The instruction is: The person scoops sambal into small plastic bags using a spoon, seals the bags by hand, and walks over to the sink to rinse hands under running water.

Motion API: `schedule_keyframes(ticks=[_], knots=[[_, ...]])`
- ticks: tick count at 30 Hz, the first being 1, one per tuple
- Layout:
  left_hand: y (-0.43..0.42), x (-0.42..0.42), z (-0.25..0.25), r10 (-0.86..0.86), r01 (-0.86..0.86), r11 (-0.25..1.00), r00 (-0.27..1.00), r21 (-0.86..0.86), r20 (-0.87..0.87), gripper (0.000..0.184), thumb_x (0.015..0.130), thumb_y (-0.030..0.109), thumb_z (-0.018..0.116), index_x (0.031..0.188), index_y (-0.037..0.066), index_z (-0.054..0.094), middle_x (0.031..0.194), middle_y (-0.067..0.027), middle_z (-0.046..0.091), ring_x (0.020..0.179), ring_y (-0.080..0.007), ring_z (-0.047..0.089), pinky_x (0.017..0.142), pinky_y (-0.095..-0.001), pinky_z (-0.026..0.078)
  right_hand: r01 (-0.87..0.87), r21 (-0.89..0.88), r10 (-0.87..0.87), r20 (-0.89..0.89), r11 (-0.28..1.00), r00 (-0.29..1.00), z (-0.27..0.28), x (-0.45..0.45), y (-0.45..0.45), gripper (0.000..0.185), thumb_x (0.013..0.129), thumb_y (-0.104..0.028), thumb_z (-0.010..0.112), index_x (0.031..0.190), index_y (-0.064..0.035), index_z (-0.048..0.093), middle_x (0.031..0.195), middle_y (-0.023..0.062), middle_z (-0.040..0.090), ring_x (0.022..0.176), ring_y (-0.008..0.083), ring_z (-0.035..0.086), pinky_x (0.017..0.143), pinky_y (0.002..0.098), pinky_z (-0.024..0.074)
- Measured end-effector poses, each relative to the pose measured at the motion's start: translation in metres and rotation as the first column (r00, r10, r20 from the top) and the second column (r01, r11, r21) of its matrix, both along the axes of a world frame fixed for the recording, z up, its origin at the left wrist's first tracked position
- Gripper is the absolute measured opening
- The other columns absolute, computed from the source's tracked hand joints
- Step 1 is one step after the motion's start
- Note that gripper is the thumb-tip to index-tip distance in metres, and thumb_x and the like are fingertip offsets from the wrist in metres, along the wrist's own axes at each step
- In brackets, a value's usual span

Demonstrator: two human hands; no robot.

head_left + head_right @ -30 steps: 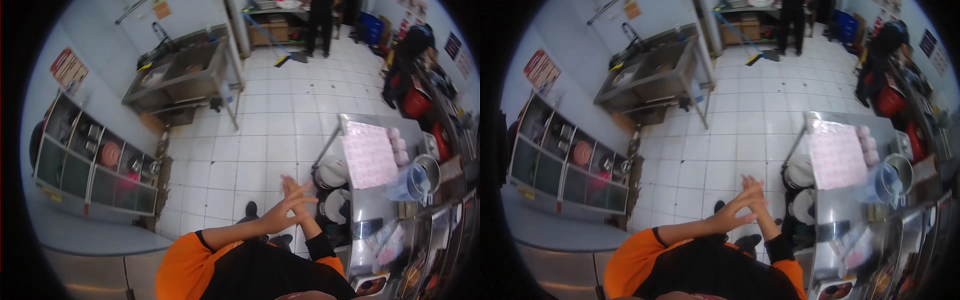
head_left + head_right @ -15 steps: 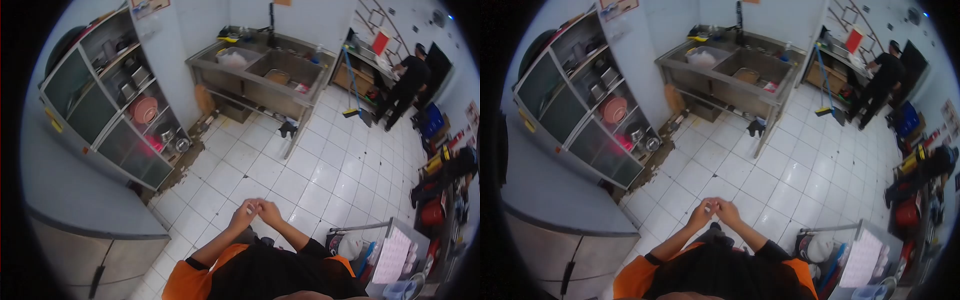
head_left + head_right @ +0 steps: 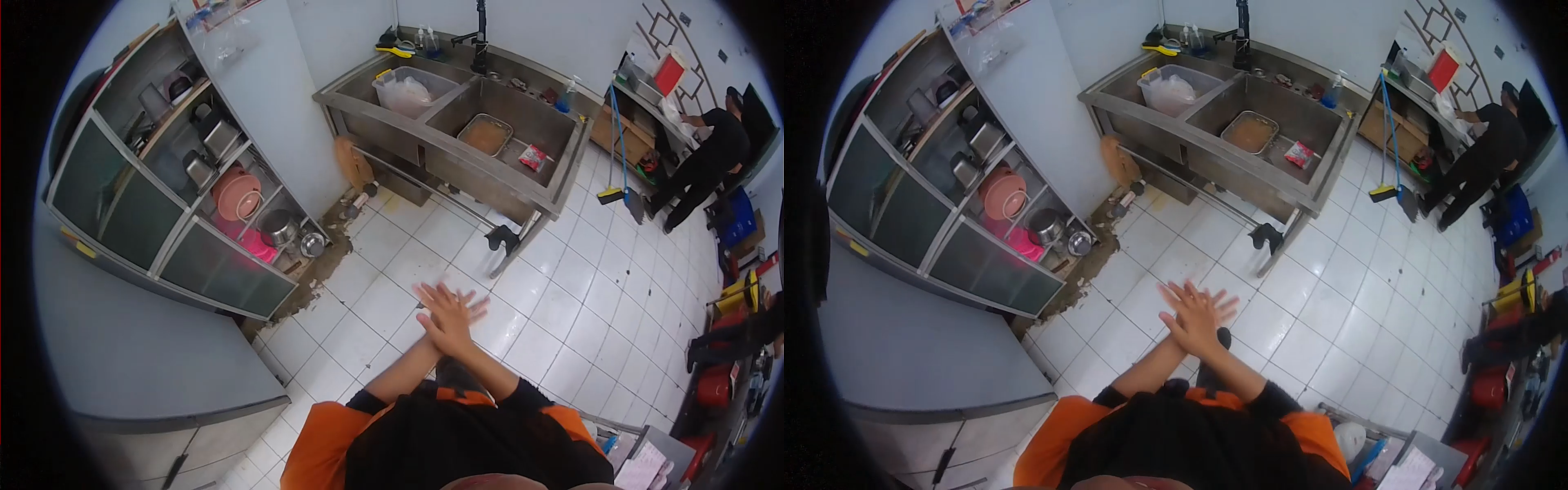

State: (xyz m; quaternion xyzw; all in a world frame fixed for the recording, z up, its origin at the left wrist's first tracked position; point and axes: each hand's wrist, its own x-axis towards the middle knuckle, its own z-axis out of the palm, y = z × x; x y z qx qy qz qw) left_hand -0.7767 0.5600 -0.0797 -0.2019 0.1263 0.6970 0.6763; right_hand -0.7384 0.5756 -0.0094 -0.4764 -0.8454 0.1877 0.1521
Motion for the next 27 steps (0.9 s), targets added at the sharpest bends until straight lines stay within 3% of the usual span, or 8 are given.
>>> schedule_keyframes(ticks=[3,7,11,14,16,20,22,27], knots=[[0.037,-0.063,-0.02,0.224,-0.258,0.965,0.902,0.045,0.368,0.068,0.085,0.06,0.058,0.13,0.014,0.037,0.141,-0.0161,0.04,0.127,-0.0276,0.044,0.102,-0.0494,0.038,-0.615,-0.088,0.509,-0.477,0.783,0.716,0.027,-0.015,0.051,0.055,0.096,-0.037,0.046,0.145,-0.0141,0.037,0.149,0.0184,0.033,0.141,0.0434,0.018,0.113,0.0523,0.0156],[0.068,-0.142,0.06,0.515,-0.527,0.849,0.844,-0.049,-0.149,0.103,0.078,0.059,0.068,0.147,0.018,0.003,0.144,-0.0162,0.032,0.13,-0.0324,0.041,0.104,-0.0501,0.037,-0.854,-0.028,0.713,-0.536,0.52,0.452,0.011,-0.052,0.084,0.053,0.098,-0.042,0.046,0.142,-0.0137,0.042,0.153,0.019,0.022,0.141,0.0394,0.019,0.113,0.0498,0.0223],[0.044,-0.218,0.021,0.681,-0.711,0.681,0.703,-0.174,-0.207,0.106,0.084,0.046,0.067,0.148,0.026,-0.014,0.146,-0.0145,0.029,0.132,-0.0363,0.037,0.104,-0.0548,0.036,-0.747,-0.652,0.589,-0.658,-0.133,0.47,0.069,-0.095,0.159,0.053,0.098,-0.046,0.046,0.138,-0.011,0.046,0.146,0.0193,0.037,0.129,0.0316,0.045,0.093,0.0424,0.0498],[0.028,-0.25,-0.023,0.702,-0.763,0.587,0.646,-0.269,-0.301,0.099,0.085,0.035,0.067,0.149,0.023,-0.008,0.133,-0.0124,0.041,0.116,-0.0318,0.048,0.097,-0.0504,0.043,-0.688,-0.667,0.457,-0.725,-0.284,0.515,0.055,-0.138,0.247,0.049,0.095,-0.044,0.053,0.132,-0.0126,0.054,0.123,0.0106,0.061,0.098,0.0173,0.064,0.061,0.0277,0.0562],[0.001,-0.275,-0.075,0.68,-0.764,0.588,0.645,-0.268,-0.347,0.088,0.088,0.032,0.064,0.149,0.021,0.003,0.127,-0.0112,0.045,0.109,-0.0291,0.05,0.094,-0.0486,0.045,-0.811,-0.578,0.334,-0.75,0.088,0.57,0.06,-0.142,0.313,0.028,0.092,-0.028,0.055,0.108,-0.0075,0.067,0.09,0.004,0.069,0.084,0.011,0.064,0.058,0.0222,0.048],[0.019,-0.295,-0.097,0.698,-0.729,0.508,0.661,-0.459,-0.278,0.05,0.096,0.038,0.046,0.138,0.015,0.034,0.127,-0.0109,0.048,0.108,-0.0291,0.049,0.092,-0.0466,0.045,-0.792,-0.213,-0.081,-0.976,0.572,0.204,0.123,-0.114,0.404,0.042,0.089,-0.038,0.051,0.07,-0.0029,0.061,0.066,0.0063,0.057,0.057,0.012,0.052,0.051,0.0242,0.037],[0.043,-0.314,-0.112,0.626,-0.698,0.547,0.708,-0.462,-0.327,0.048,0.097,0.042,0.041,0.136,0.014,0.036,0.127,-0.0109,0.048,0.11,-0.0299,0.049,0.092,-0.0471,0.044,-0.729,-0.042,-0.002,-0.998,0.683,0.056,0.131,-0.111,0.457,0.038,0.091,-0.037,0.048,0.079,-0.0036,0.061,0.069,0.0067,0.057,0.061,0.0123,0.054,0.05,0.0243,0.0383],[0.087,-0.359,-0.134,0.213,-0.536,0.707,0.784,-0.462,-0.584,0.045,0.098,0.044,0.037,0.129,0.013,0.045,0.126,-0.01,0.051,0.11,-0.03,0.051,0.092,-0.0467,0.045,-0.508,-0.379,-0.483,-0.872,0.773,-0.083,0.111,-0.155,0.577,0.036,0.094,-0.039,0.045,0.111,-0.01,0.058,0.09,0.0019,0.062,0.073,0.0104,0.056,0.057,0.0245,0.0408]])
